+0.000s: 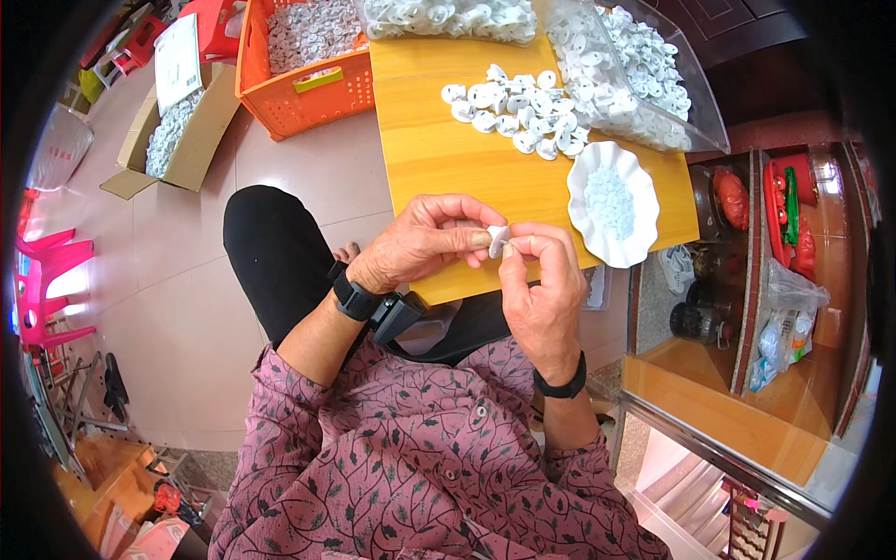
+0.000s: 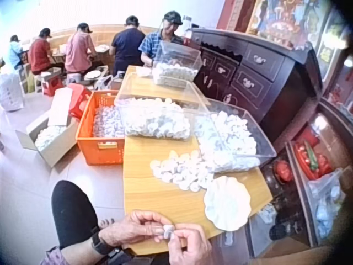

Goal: Inspecting and handling small white plastic components at a workshop desk.

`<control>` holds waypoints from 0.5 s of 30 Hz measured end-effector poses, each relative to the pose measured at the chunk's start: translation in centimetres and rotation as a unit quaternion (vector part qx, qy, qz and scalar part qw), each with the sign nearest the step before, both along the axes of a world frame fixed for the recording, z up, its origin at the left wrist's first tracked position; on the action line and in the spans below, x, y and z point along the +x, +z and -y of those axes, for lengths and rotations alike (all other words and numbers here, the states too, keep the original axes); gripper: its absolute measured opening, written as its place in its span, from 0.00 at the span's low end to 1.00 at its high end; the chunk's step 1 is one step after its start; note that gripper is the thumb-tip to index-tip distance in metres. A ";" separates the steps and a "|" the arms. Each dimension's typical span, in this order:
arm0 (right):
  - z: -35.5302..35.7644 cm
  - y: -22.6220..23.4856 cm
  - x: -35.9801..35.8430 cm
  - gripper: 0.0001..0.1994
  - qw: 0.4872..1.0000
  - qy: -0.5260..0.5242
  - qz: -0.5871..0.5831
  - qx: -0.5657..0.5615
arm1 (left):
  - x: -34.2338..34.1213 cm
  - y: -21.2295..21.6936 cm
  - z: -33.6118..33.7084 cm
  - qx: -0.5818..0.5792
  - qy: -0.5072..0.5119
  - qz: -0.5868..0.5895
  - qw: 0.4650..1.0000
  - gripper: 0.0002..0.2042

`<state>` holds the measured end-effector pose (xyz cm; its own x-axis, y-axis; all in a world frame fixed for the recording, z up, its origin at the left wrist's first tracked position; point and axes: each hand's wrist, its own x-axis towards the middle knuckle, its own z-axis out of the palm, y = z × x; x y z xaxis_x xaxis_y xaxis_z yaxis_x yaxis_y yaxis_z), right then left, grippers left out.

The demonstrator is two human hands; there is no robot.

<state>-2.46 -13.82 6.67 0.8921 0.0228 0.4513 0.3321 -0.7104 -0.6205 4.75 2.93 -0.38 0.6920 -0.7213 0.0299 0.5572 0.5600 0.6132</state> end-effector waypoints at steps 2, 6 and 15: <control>0.0 0.0 0.1 0.10 1.000 -0.002 0.002 0.002 | 0.0 0.2 0.1 0.010 0.004 0.003 1.000 0.13; -0.1 0.0 0.1 0.11 1.000 -0.007 0.000 -0.004 | 0.0 0.5 0.2 0.034 0.019 0.028 0.999 0.12; -0.4 -0.2 0.2 0.11 1.000 -0.008 0.006 0.025 | -0.2 0.4 0.1 0.024 0.017 0.015 0.999 0.12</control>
<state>-2.22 -13.38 6.43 0.8863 -0.0148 0.4629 0.3285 -0.6845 -0.6508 4.54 2.83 0.06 0.7149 -0.6991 0.0165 0.5198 0.5471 0.6561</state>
